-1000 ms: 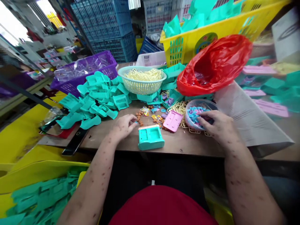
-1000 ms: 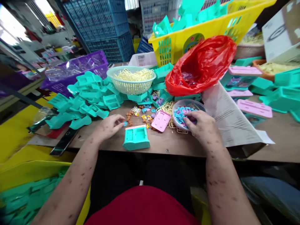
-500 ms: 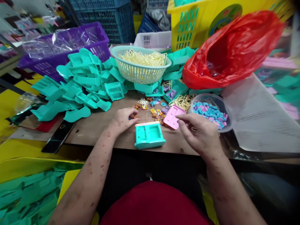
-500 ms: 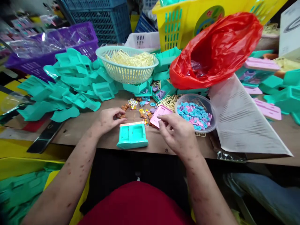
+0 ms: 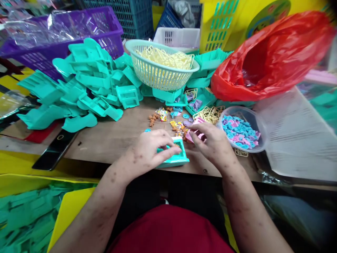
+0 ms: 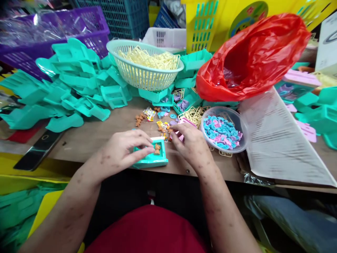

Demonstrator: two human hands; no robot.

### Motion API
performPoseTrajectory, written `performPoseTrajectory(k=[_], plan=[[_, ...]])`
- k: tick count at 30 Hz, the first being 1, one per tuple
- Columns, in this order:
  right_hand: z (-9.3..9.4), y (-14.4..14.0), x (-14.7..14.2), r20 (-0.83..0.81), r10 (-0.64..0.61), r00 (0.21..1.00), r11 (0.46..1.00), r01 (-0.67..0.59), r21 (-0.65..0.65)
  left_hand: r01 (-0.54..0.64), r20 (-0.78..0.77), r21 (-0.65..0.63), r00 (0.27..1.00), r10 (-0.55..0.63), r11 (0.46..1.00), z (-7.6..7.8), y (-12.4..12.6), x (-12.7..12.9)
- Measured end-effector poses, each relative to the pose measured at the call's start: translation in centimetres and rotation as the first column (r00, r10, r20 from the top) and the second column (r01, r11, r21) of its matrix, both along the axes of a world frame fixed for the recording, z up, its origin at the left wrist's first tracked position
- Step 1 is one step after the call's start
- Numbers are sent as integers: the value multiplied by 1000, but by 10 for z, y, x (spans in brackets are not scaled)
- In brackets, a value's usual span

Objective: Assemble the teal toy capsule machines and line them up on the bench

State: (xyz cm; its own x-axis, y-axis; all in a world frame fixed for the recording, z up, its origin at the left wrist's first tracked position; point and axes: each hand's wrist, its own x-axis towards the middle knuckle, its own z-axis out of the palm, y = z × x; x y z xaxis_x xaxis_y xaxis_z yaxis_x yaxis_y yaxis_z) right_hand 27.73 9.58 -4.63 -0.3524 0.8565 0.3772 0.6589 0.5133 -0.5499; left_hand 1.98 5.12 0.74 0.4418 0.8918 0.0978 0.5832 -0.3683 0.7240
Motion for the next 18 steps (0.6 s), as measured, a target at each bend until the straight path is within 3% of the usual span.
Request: performPoseTrajectory(k=[4,7,10,15,18], plan=[[5,-18,17,17,-23,1000,1000,23,15,-243,-40,132,967,250,961,0,2,-38],[7,-39,31,22,-2,1000,1000,2,8,-319,-124,196,930,346,927,-10,9,-58],[7,-56,45,17,-22,1000,999,22,-35,-295,-132,201,937,324,934,-19,18,-60],[11,-73,62,70,-36,997,996,41,-74,-160,-161,205,968,194,966,-24,29,-49],[21,-77,76,82,-71,994,996,75,-49,-167,-101,178,977,187,970,-27,24,-51]])
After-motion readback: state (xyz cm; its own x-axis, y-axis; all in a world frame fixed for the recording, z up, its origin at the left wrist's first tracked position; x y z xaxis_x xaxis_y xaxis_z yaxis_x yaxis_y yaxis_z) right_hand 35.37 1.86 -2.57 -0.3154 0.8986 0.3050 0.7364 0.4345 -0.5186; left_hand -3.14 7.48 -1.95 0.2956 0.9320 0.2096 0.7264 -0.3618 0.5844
